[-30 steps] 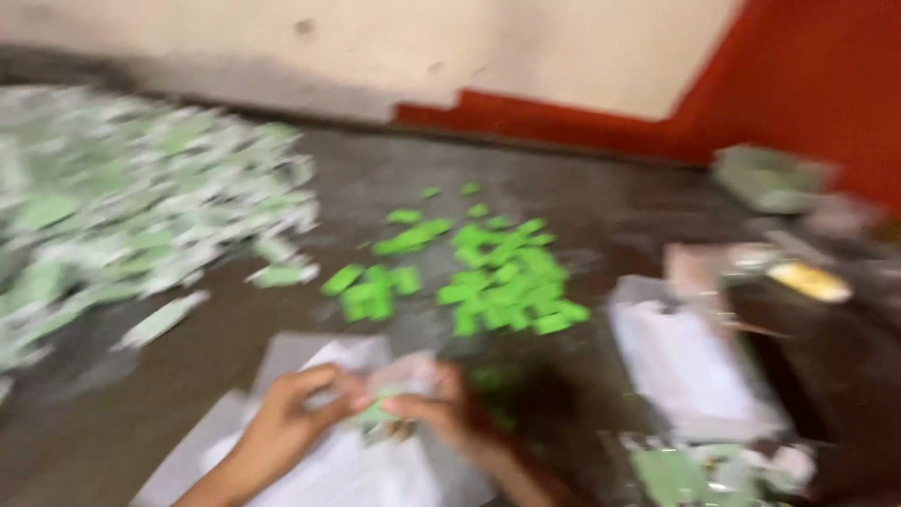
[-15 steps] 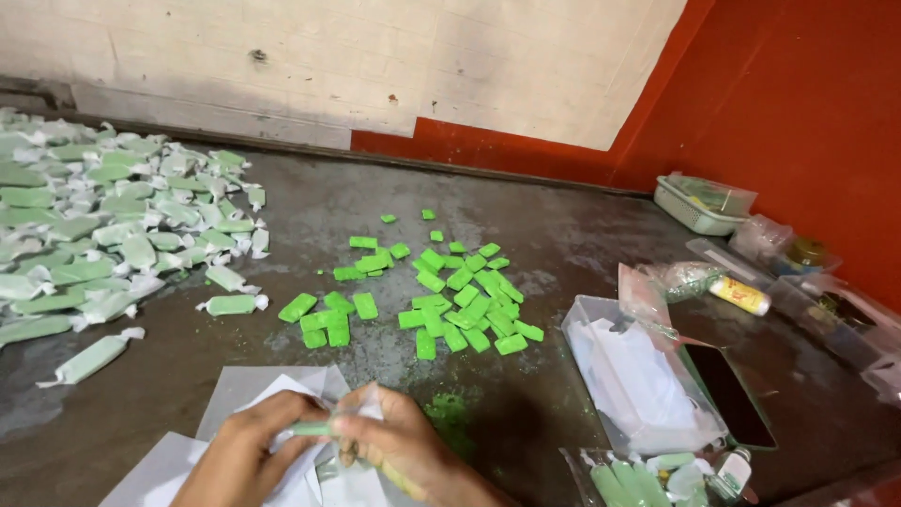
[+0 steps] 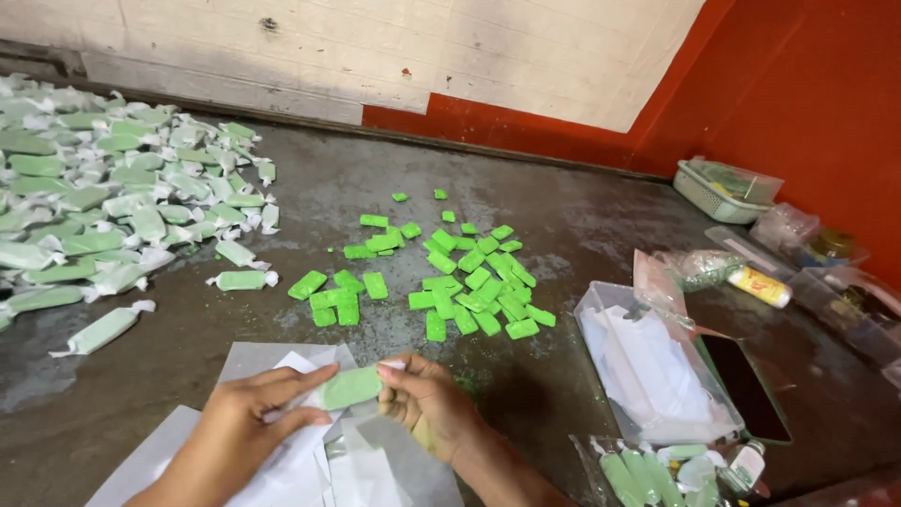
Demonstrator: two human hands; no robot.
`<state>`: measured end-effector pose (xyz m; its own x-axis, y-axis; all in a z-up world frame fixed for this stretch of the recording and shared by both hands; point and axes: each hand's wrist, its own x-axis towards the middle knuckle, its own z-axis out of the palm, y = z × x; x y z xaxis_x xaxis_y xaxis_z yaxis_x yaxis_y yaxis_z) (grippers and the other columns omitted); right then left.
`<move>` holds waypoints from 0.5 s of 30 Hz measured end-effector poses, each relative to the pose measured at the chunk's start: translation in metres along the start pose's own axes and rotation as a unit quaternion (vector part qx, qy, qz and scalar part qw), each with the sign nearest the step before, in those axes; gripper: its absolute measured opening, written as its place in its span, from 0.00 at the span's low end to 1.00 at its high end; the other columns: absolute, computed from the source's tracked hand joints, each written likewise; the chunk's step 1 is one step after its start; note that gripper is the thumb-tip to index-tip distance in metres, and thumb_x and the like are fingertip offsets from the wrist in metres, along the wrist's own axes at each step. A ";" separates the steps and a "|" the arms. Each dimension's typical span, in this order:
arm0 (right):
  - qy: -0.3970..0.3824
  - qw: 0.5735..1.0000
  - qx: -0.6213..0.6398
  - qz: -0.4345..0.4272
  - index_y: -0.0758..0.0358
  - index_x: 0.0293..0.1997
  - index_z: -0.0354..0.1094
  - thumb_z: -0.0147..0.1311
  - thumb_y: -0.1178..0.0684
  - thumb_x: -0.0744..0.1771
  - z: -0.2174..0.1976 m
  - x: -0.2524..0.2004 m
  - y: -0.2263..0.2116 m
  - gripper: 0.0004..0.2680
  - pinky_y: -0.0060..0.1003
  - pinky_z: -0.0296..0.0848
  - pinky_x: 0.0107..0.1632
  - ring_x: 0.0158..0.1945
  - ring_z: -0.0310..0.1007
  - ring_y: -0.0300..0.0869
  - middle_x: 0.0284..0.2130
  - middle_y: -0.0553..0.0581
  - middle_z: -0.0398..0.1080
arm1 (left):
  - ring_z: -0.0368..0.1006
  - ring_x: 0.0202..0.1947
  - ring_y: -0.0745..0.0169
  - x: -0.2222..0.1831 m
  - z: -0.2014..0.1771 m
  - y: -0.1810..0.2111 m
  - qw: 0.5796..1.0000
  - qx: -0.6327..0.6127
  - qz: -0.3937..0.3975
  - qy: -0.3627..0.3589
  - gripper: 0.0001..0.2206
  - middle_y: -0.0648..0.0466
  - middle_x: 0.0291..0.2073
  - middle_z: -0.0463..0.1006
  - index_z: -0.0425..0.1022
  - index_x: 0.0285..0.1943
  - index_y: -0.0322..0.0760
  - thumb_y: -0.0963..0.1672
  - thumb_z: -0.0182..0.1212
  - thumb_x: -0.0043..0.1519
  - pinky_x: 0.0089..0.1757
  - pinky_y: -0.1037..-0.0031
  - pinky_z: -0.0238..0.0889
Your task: Manually wrapping small green rectangular items in individual pieces of white paper by folding and twisting the ends.
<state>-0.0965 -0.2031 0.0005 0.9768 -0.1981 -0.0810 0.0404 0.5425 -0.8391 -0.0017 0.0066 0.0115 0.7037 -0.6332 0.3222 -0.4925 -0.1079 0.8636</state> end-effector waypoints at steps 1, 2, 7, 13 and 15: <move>0.013 0.997 0.067 0.042 0.68 0.36 0.65 0.50 0.66 0.66 -0.004 0.003 0.004 0.02 0.27 0.76 0.30 0.24 0.70 0.38 0.24 0.59 0.69 | 0.75 0.26 0.76 -0.002 -0.001 -0.004 0.989 0.069 0.131 0.004 0.20 0.64 0.27 0.80 0.79 0.54 0.47 0.46 0.67 0.50 0.32 0.82 0.64; 0.012 0.997 0.069 0.042 0.68 0.36 0.65 0.50 0.66 0.66 -0.004 0.004 0.006 0.02 0.27 0.76 0.30 0.24 0.70 0.38 0.24 0.59 0.69 | 0.75 0.26 0.76 -0.002 -0.002 -0.001 0.989 0.072 0.131 0.003 0.20 0.64 0.27 0.80 0.79 0.54 0.47 0.46 0.67 0.50 0.32 0.82 0.64; -0.056 0.982 -0.125 -0.129 0.66 0.28 0.66 0.56 0.66 0.63 0.013 -0.011 -0.009 0.04 0.29 0.68 0.17 0.15 0.65 0.37 0.19 0.57 0.69 | 0.63 0.12 0.59 -0.003 0.016 -0.029 0.930 -0.317 -0.181 -0.034 0.16 0.46 0.10 0.71 0.77 0.19 0.28 0.44 0.60 0.60 0.26 0.72 0.58; 0.073 0.996 -0.010 0.057 0.58 0.27 0.58 0.52 0.68 0.62 0.008 -0.003 -0.011 0.09 0.26 0.63 0.15 0.16 0.60 0.36 0.22 0.52 0.64 | 0.68 0.42 0.61 -0.011 0.037 -0.014 0.975 -0.199 0.063 -0.073 0.20 0.55 0.35 0.69 0.60 0.17 0.42 0.46 0.73 0.50 0.45 0.73 0.52; 0.048 0.997 0.004 0.064 0.58 0.28 0.59 0.48 0.68 0.63 -0.024 0.015 0.014 0.08 0.28 0.64 0.15 0.15 0.62 0.37 0.22 0.54 0.66 | 0.68 0.34 0.58 -0.011 0.018 0.014 0.979 0.006 0.177 -0.102 0.13 0.55 0.31 0.68 0.62 0.23 0.41 0.47 0.59 0.58 0.38 0.70 0.57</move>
<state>-0.0861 -0.2179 -0.0256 0.9496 -0.2030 -0.2388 -0.0818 0.5749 -0.8142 -0.0254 -0.0012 0.0129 0.3720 -0.7721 0.5152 -0.6942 0.1371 0.7066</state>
